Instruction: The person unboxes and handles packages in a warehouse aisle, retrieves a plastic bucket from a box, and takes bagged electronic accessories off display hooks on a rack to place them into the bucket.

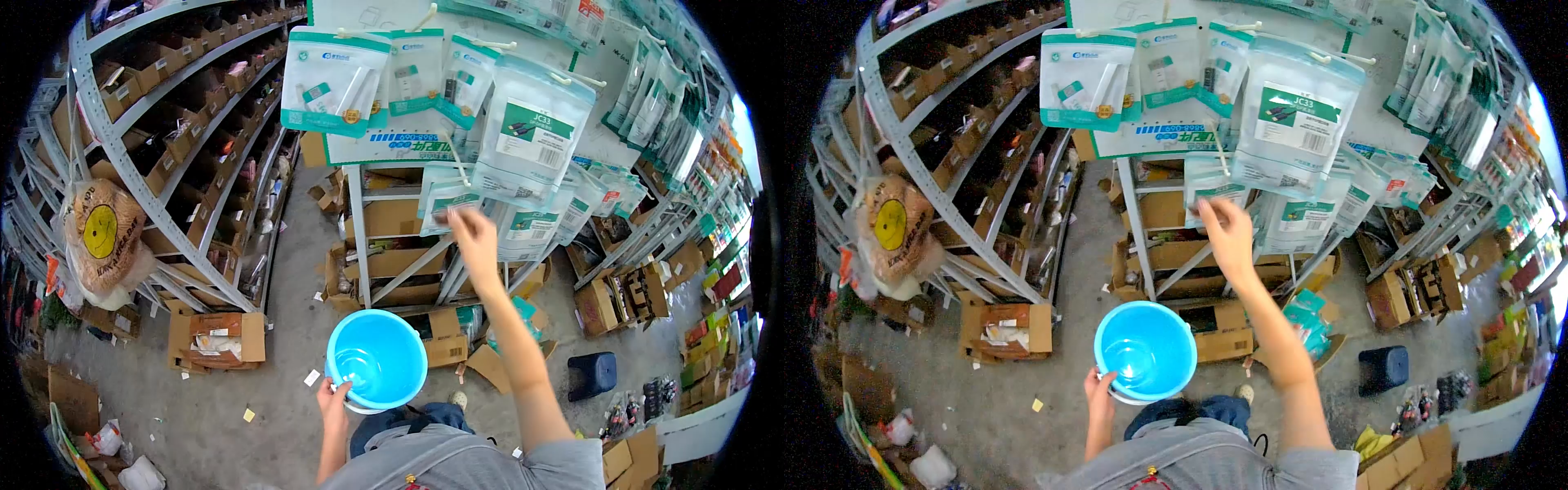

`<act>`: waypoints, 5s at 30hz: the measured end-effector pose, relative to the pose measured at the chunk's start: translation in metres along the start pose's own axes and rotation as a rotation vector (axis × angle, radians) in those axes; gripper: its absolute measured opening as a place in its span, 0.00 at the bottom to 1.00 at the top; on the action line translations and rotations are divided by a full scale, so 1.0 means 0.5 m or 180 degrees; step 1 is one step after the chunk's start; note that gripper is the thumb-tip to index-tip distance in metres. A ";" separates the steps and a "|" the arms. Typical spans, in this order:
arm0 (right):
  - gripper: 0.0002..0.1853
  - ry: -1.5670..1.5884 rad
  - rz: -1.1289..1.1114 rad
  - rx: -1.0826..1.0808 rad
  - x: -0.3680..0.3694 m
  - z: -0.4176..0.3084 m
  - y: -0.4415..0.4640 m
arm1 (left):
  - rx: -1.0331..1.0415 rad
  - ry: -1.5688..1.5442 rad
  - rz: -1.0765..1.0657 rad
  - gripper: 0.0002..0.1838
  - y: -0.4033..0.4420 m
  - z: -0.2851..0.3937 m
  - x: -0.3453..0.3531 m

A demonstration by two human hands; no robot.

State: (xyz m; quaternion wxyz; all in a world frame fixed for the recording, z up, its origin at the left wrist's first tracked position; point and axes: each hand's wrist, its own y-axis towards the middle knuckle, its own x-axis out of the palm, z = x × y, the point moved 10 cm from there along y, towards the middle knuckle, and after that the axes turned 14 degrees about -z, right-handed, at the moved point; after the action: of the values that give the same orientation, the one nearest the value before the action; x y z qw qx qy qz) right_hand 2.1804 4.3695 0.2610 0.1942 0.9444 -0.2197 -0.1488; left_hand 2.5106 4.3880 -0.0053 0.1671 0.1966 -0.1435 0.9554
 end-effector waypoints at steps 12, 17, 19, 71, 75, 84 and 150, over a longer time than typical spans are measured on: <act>0.29 -0.0161 0.0988 0.0078 -0.169 0.183 -0.008 | -0.0145 0.0236 -0.0437 0.09 -0.005 0.002 0.043; 0.29 -0.0110 0.0515 0.0329 -0.161 0.197 0.029 | -0.0192 0.0130 -0.0303 0.09 -0.026 0.002 0.050; 0.29 -0.0157 0.0297 0.0524 -0.150 0.207 0.035 | -0.0182 0.0154 -0.0331 0.09 -0.027 -0.007 0.046; 0.11 0.2233 -0.0909 0.1382 0.235 0.183 -0.217 | 0.0552 0.0413 0.0161 0.10 -0.009 0.079 0.117; 0.22 0.3241 -0.1418 0.1986 0.305 0.173 -0.268 | 0.0498 0.0500 0.0096 0.11 0.000 0.067 0.116; 0.29 0.1299 -0.2303 0.1260 0.349 0.146 -0.279 | 0.0604 0.0175 0.0170 0.21 -0.004 0.051 0.130; 0.13 0.0795 -0.0571 -0.1363 0.155 -0.248 0.321 | 0.0174 0.0337 0.0260 0.10 -0.022 0.052 0.054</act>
State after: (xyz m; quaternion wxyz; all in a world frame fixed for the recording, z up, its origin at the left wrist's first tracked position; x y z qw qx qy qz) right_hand 2.2349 4.2372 0.4243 0.4012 0.9086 -0.0729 -0.0908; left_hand 2.4998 4.3961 0.0311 0.1300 0.1442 -0.1163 0.9741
